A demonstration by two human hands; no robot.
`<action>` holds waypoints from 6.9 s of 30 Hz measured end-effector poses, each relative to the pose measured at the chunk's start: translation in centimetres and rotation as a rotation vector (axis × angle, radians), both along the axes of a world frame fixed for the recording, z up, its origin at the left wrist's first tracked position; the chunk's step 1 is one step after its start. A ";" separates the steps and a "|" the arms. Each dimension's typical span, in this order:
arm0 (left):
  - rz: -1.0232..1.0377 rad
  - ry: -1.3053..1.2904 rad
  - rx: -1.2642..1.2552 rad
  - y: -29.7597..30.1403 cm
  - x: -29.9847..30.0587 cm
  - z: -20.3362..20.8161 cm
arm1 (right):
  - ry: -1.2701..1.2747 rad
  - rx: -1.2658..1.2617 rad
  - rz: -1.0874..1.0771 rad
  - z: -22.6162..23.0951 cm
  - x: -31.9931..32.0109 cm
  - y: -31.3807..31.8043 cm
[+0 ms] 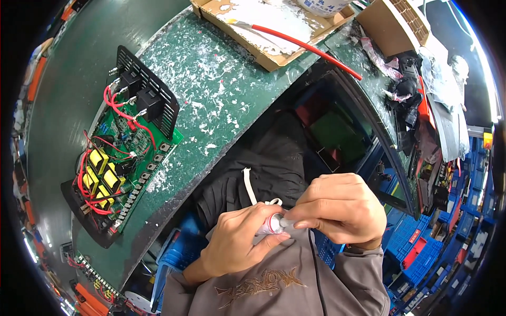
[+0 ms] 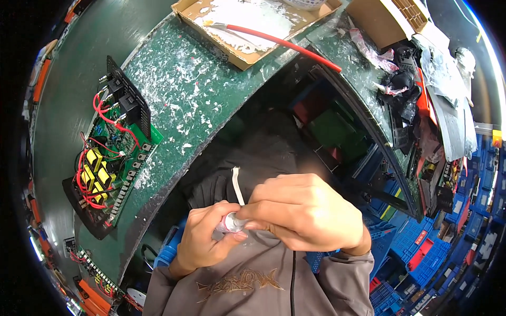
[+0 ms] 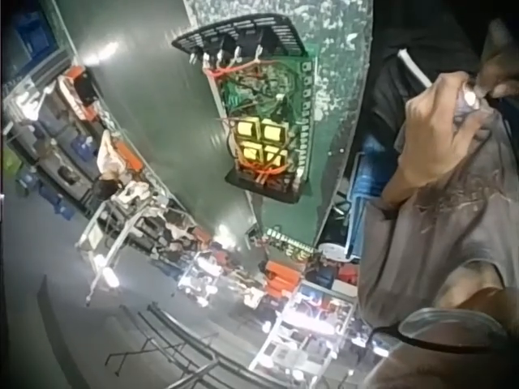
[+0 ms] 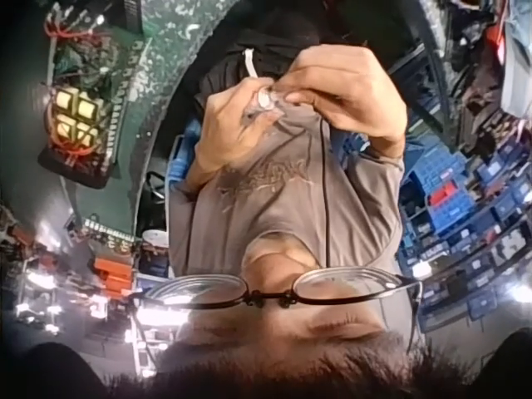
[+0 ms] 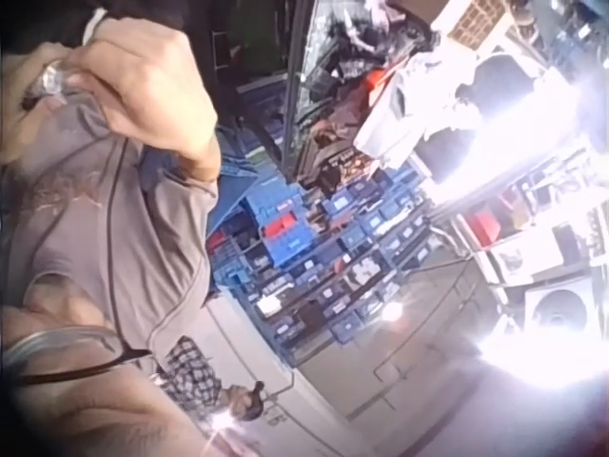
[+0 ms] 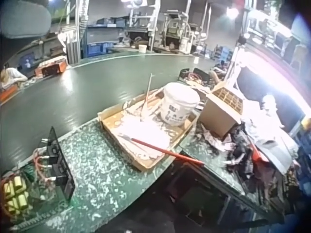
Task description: Assembling electronic circuit boards by trimming wires and applying a substance with a brush on a production line.
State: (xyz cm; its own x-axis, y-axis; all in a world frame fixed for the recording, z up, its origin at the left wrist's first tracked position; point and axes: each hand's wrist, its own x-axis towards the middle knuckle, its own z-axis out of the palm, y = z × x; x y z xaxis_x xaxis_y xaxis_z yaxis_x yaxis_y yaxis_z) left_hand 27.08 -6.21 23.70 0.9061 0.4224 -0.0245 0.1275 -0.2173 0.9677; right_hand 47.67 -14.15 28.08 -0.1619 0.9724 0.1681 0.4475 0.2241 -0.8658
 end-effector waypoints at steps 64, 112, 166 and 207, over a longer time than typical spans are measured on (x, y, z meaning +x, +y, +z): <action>-0.762 0.003 -1.920 1.3 0.9 -6.0 | -0.383 0.400 0.006 -2.5 -2.2 -2.8; -0.283 0.298 0.797 -1.1 2.0 0.1 | -0.255 0.019 -0.188 -4.5 -1.9 -5.0; -0.366 0.252 1.011 -1.6 3.4 -0.5 | 0.100 -0.257 -0.291 -5.1 -2.5 -6.5; -0.359 0.429 -0.415 -1.0 7.8 -4.2 | -0.943 -0.415 -1.522 -6.7 17.2 -24.2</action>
State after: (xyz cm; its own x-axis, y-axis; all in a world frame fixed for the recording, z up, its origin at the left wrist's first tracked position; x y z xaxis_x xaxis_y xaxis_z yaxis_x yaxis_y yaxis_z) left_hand 34.90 -7.23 19.55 0.8618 -0.0233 -0.5066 0.5071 0.0596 0.8598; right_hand 64.89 -38.32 21.36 0.9079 0.2993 0.2935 0.3464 -0.9300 -0.1230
